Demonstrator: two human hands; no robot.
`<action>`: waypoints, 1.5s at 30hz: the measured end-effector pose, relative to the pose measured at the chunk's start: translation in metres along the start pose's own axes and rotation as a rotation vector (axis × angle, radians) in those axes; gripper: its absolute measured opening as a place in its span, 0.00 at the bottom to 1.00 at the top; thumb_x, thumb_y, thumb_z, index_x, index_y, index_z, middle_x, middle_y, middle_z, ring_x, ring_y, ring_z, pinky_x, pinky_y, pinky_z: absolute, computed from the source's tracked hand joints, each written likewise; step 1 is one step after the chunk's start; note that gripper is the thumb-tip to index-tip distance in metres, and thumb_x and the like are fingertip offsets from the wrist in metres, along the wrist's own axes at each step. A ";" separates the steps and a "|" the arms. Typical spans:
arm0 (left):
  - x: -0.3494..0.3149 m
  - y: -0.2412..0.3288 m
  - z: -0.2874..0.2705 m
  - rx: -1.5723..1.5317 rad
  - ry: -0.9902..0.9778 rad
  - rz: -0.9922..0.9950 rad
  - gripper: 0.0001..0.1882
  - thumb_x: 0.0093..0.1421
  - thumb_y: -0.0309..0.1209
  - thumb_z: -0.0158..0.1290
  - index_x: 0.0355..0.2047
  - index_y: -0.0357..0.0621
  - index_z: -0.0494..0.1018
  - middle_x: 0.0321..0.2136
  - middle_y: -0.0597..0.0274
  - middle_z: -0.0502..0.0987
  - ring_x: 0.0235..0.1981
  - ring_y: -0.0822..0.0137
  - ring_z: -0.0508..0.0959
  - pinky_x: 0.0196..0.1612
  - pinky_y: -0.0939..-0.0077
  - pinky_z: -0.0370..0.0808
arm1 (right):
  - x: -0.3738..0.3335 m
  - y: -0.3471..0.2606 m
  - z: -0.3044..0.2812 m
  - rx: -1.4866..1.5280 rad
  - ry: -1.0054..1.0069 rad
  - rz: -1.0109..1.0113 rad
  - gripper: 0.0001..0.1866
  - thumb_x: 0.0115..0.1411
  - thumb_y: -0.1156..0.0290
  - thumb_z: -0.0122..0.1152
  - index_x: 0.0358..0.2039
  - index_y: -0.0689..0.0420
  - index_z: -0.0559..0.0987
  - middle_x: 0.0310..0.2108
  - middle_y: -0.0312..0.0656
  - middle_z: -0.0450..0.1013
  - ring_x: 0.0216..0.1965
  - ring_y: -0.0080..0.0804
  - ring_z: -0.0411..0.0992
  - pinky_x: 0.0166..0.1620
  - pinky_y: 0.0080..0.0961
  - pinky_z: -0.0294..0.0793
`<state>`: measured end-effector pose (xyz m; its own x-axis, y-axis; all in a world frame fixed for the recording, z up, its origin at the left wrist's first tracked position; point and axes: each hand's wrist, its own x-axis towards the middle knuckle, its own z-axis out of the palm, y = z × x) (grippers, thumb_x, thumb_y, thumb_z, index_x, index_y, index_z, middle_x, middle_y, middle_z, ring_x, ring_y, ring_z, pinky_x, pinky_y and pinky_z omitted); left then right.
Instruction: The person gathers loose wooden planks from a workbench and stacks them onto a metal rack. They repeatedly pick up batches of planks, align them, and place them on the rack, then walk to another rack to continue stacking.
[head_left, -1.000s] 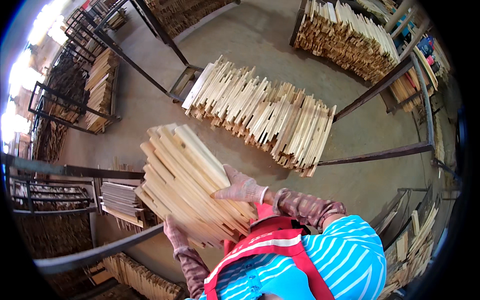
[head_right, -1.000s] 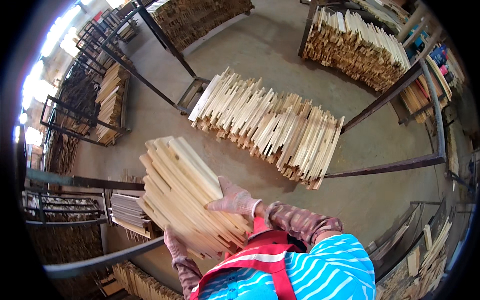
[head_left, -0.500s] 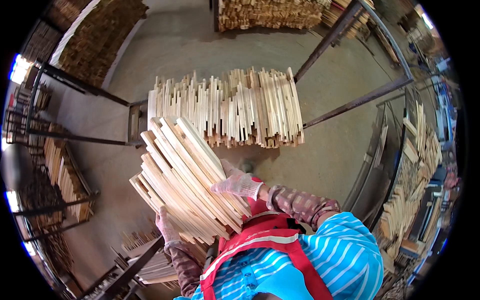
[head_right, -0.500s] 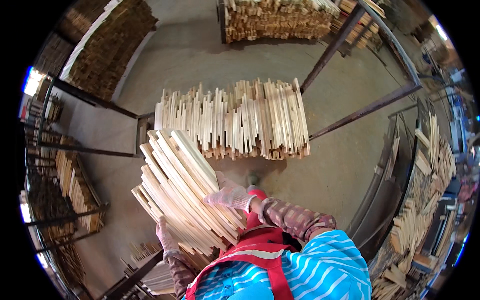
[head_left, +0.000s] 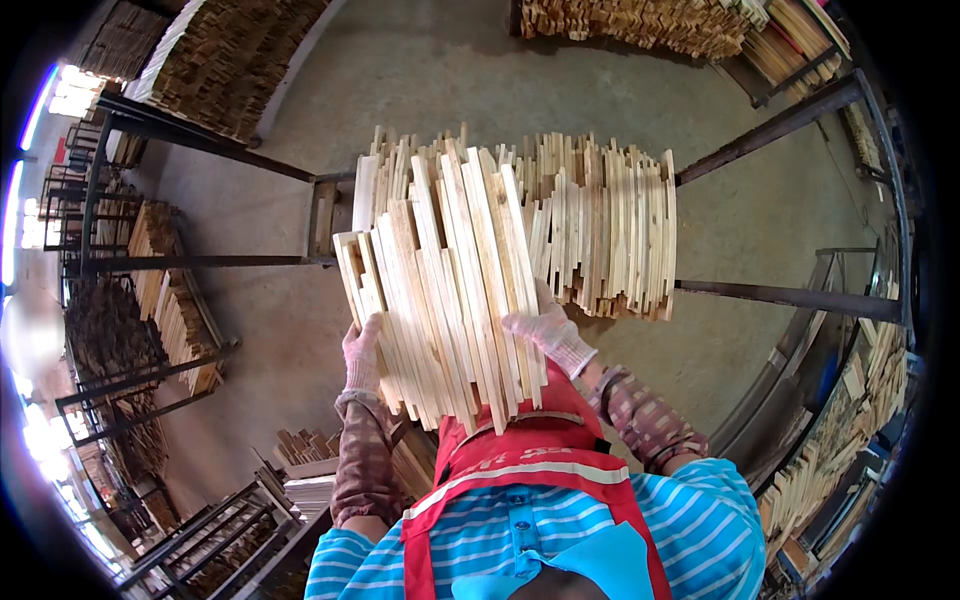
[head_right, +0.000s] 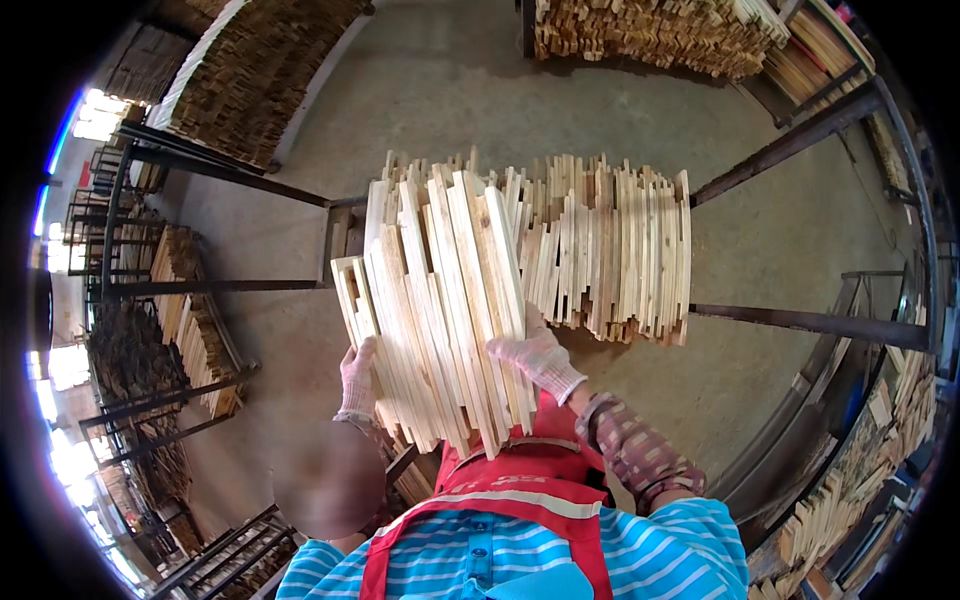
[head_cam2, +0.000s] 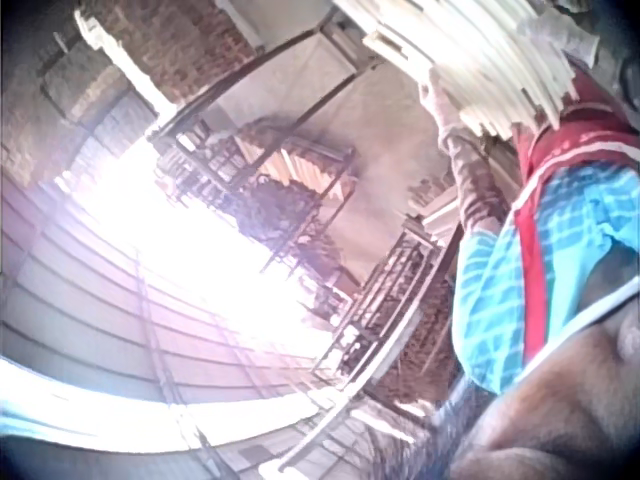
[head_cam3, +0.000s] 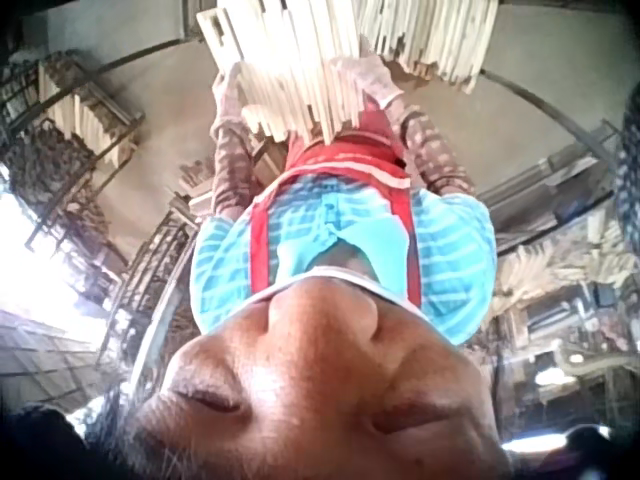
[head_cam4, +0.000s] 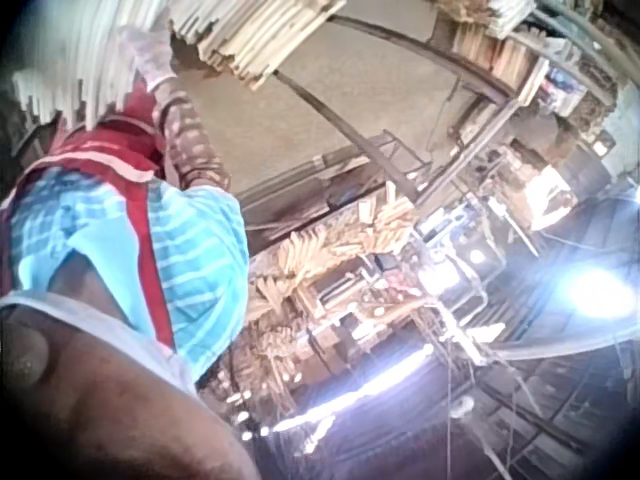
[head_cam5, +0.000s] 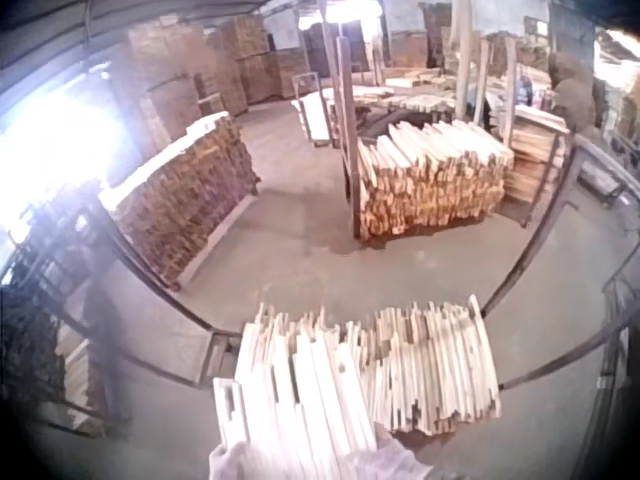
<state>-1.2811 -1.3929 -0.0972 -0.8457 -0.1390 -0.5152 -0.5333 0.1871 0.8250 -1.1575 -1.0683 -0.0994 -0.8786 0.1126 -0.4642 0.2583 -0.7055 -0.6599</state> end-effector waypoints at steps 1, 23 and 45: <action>-0.003 0.003 0.005 0.023 0.004 -0.004 0.26 0.59 0.46 0.65 0.49 0.38 0.77 0.36 0.68 0.80 0.36 0.73 0.78 0.41 0.74 0.76 | -0.002 -0.002 -0.003 -0.024 -0.005 0.005 0.40 0.53 0.84 0.71 0.64 0.58 0.62 0.50 0.45 0.74 0.47 0.33 0.76 0.49 0.28 0.80; 0.111 0.005 0.013 0.295 -0.227 -0.072 0.36 0.52 0.48 0.70 0.53 0.33 0.75 0.42 0.61 0.82 0.41 0.69 0.79 0.46 0.73 0.75 | 0.015 0.049 0.009 -0.140 0.385 0.037 0.48 0.54 0.81 0.71 0.69 0.64 0.51 0.50 0.58 0.75 0.47 0.44 0.79 0.53 0.35 0.82; 0.072 -0.006 0.128 -0.011 -0.330 -0.149 0.25 0.60 0.38 0.64 0.52 0.35 0.73 0.39 0.61 0.80 0.38 0.65 0.79 0.42 0.69 0.79 | 0.002 -0.040 -0.079 -0.477 0.390 0.106 0.52 0.51 0.59 0.76 0.68 0.67 0.56 0.48 0.52 0.73 0.44 0.37 0.73 0.48 0.29 0.73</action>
<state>-1.3409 -1.2799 -0.1685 -0.7197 0.1582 -0.6760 -0.6527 0.1777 0.7365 -1.1374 -0.9840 -0.1203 -0.6505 0.3696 -0.6635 0.5660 -0.3466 -0.7480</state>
